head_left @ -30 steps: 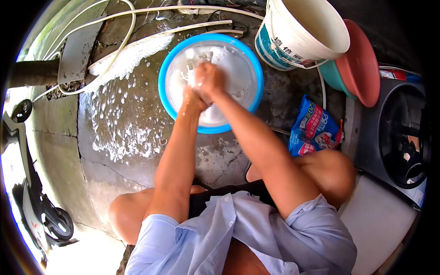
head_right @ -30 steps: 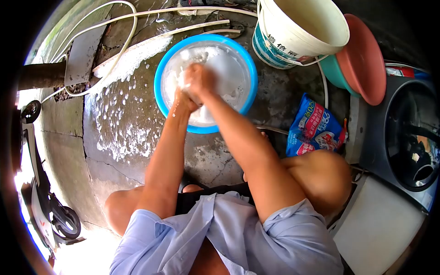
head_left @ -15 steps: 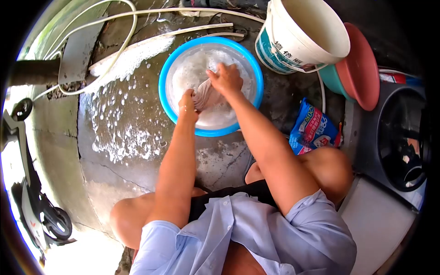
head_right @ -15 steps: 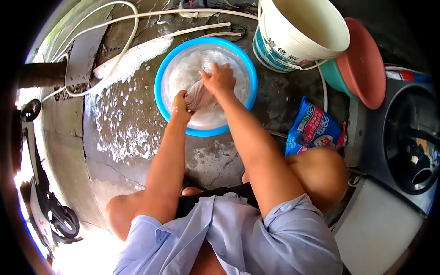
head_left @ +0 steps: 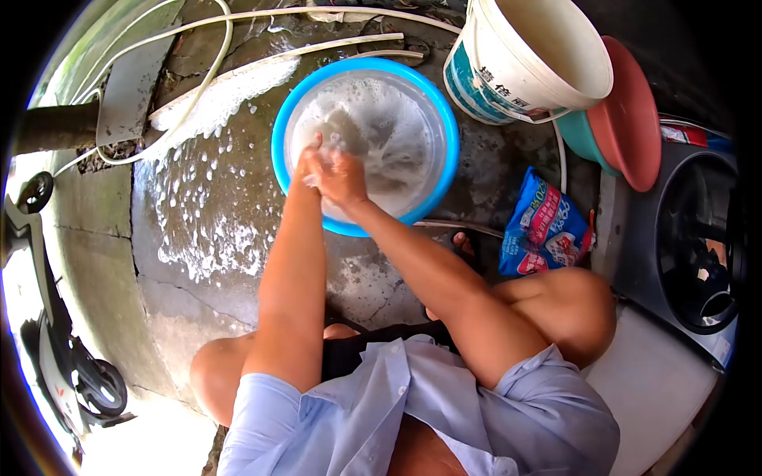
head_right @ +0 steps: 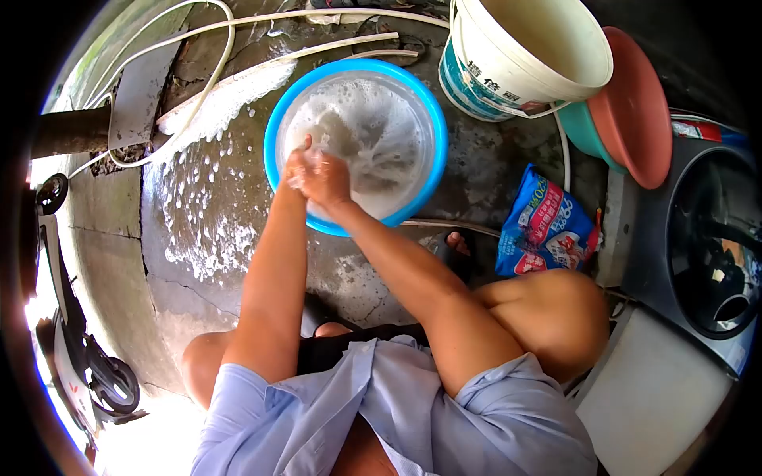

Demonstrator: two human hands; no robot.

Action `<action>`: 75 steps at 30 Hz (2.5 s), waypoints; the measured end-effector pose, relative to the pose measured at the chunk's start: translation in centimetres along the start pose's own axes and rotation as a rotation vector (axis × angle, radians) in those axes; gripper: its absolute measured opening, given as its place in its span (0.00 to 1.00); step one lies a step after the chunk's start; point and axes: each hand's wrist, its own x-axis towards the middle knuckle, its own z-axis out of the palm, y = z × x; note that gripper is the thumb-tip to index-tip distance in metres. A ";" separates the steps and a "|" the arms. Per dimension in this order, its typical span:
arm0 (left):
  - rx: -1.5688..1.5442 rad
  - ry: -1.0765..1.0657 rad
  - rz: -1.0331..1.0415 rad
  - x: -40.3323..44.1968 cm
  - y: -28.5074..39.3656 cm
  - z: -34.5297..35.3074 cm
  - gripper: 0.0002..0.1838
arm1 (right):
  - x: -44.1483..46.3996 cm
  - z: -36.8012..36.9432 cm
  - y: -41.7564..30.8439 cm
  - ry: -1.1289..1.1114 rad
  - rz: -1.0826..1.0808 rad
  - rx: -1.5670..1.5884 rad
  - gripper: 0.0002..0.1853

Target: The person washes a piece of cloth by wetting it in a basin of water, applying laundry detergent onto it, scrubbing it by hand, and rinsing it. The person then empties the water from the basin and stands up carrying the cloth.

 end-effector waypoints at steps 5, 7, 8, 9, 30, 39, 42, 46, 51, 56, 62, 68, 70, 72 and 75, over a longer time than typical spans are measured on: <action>-0.086 -0.434 0.322 -1.8 -1.6 -0.1 0.37 | -1.7 -2.6 -6.4 0.090 -0.494 -0.031 0.15; -0.178 -0.476 0.247 -0.2 -2.5 1.0 0.36 | 0.5 -3.0 -4.4 0.238 -0.637 0.015 0.16; -0.241 -0.553 0.097 1.5 -2.6 1.4 0.35 | 2.4 -3.8 -3.8 0.115 -0.276 -0.118 0.17; -0.285 -0.713 -0.071 2.7 -3.3 1.6 0.35 | 4.3 -4.9 -2.9 -0.013 0.088 -0.246 0.19; 0.054 0.416 0.113 -5.6 -2.8 8.1 0.21 | 7.1 -8.1 5.0 -0.008 0.158 -0.594 0.34; 0.344 0.401 -0.043 -2.9 -1.7 4.0 0.51 | 2.7 -2.6 9.7 -0.205 0.222 -0.678 0.36; 0.184 0.303 0.045 -1.4 -1.6 4.6 0.43 | 3.4 -1.1 6.1 -0.326 0.372 -0.051 0.31; 0.103 -0.153 0.209 -1.7 1.0 0.2 0.24 | 0.1 -1.2 -2.7 0.210 -0.366 0.078 0.23; -0.258 -0.574 0.388 0.2 -1.5 2.2 0.21 | -0.2 -3.3 -5.2 0.118 -0.567 -0.079 0.13; -0.093 0.031 0.191 0.1 -3.2 6.3 0.22 | 6.6 -7.2 1.5 0.149 0.101 -0.212 0.31; -0.352 -0.359 0.344 -1.9 -3.0 4.7 0.27 | 7.0 -1.5 6.2 0.174 -0.009 -0.408 0.29; -0.245 -1.029 0.302 1.7 -2.4 0.4 0.23 | 0.9 -1.0 -2.0 0.170 -0.121 -0.333 0.19; -0.142 -0.095 0.240 -1.1 -2.4 3.2 0.24 | 4.4 -1.6 1.9 0.092 -0.053 -0.452 0.21; -0.021 0.308 0.229 -2.7 -3.4 6.2 0.24 | 6.5 -4.6 5.4 0.081 -0.161 -0.449 0.24; 0.103 0.482 0.040 -5.7 -2.4 7.8 0.26 | 7.2 -7.8 3.5 -0.028 0.073 -0.698 0.30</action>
